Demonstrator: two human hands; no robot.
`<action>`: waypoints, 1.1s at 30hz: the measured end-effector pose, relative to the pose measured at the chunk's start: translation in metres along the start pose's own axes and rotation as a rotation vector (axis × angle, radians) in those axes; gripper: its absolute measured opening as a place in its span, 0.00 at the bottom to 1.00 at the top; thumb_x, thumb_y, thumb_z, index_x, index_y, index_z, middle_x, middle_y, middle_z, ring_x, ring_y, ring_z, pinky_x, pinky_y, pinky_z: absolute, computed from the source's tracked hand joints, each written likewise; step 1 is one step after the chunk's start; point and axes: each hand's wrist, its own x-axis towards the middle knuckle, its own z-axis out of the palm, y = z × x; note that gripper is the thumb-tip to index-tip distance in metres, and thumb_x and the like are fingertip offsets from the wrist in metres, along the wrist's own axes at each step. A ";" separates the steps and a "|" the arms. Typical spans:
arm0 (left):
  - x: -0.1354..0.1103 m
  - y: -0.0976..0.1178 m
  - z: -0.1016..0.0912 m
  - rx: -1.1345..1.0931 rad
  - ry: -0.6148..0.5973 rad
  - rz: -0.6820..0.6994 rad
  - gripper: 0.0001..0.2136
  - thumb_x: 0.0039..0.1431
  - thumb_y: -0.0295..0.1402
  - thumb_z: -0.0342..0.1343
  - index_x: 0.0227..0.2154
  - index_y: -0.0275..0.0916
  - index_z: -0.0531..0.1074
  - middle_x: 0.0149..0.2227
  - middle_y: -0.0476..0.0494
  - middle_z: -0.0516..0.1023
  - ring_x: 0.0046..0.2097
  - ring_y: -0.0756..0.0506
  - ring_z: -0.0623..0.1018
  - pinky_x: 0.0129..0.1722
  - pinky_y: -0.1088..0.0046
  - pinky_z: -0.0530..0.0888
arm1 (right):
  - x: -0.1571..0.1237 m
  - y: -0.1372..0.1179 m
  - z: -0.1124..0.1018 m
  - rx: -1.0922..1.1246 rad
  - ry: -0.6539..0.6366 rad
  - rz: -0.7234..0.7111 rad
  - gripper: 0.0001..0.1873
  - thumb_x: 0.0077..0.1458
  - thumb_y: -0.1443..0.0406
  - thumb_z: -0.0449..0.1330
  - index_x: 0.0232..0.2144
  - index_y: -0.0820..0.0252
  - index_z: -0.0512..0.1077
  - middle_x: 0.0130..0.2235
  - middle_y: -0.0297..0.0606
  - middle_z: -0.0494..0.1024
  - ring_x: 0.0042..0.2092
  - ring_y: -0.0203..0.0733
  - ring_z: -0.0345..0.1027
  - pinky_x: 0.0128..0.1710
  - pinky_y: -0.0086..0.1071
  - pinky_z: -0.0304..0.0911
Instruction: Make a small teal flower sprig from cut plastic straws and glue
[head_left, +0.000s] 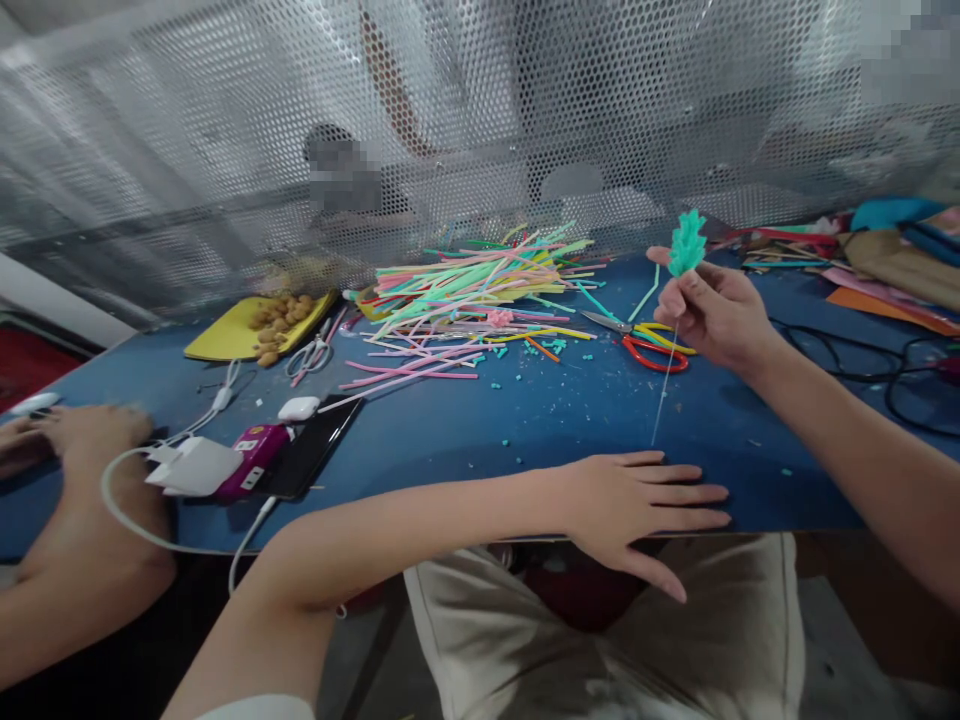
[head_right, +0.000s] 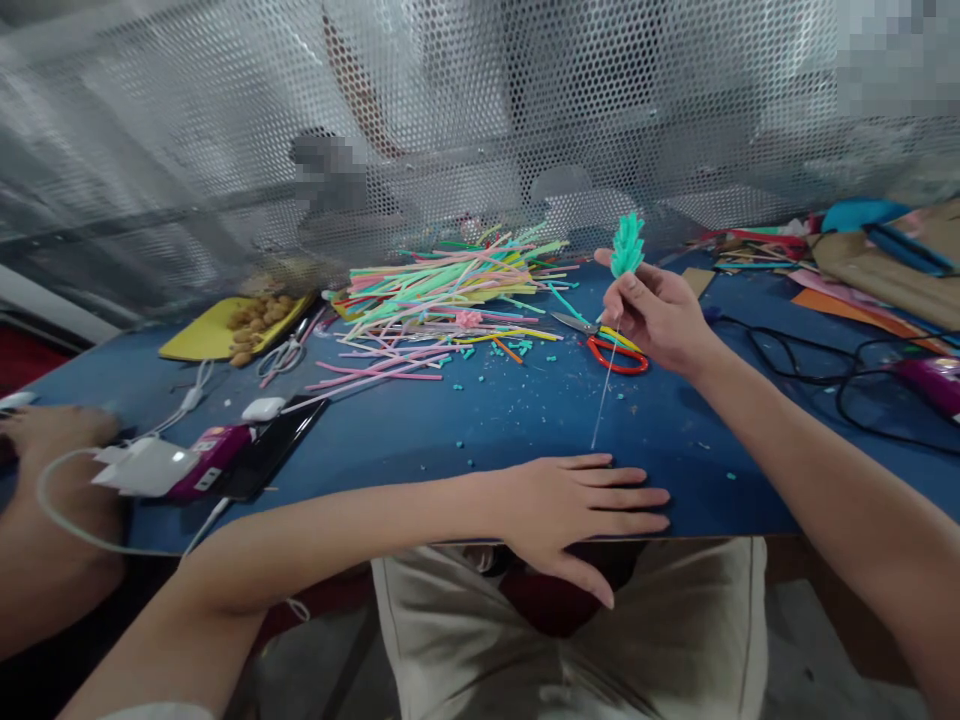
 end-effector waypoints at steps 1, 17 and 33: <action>0.000 -0.007 0.001 -0.013 0.009 -0.033 0.39 0.67 0.54 0.52 0.71 0.34 0.56 0.74 0.39 0.54 0.75 0.37 0.56 0.74 0.56 0.53 | 0.000 -0.001 0.000 0.007 -0.002 0.005 0.11 0.61 0.61 0.67 0.44 0.57 0.77 0.24 0.28 0.66 0.26 0.33 0.53 0.33 0.31 0.64; -0.116 -0.107 -0.050 -0.048 0.169 -0.488 0.29 0.70 0.49 0.51 0.67 0.38 0.64 0.70 0.33 0.64 0.71 0.36 0.65 0.72 0.55 0.58 | -0.009 0.001 0.019 -0.092 0.031 -0.091 0.17 0.58 0.56 0.69 0.48 0.46 0.75 0.25 0.30 0.68 0.29 0.38 0.59 0.33 0.36 0.62; -0.135 -0.074 -0.038 -0.002 -0.082 -0.345 0.36 0.69 0.53 0.50 0.74 0.45 0.48 0.76 0.41 0.45 0.77 0.36 0.47 0.76 0.52 0.42 | -0.015 -0.004 0.026 -0.140 0.013 -0.278 0.18 0.58 0.64 0.67 0.51 0.51 0.79 0.31 0.33 0.69 0.30 0.34 0.59 0.31 0.33 0.60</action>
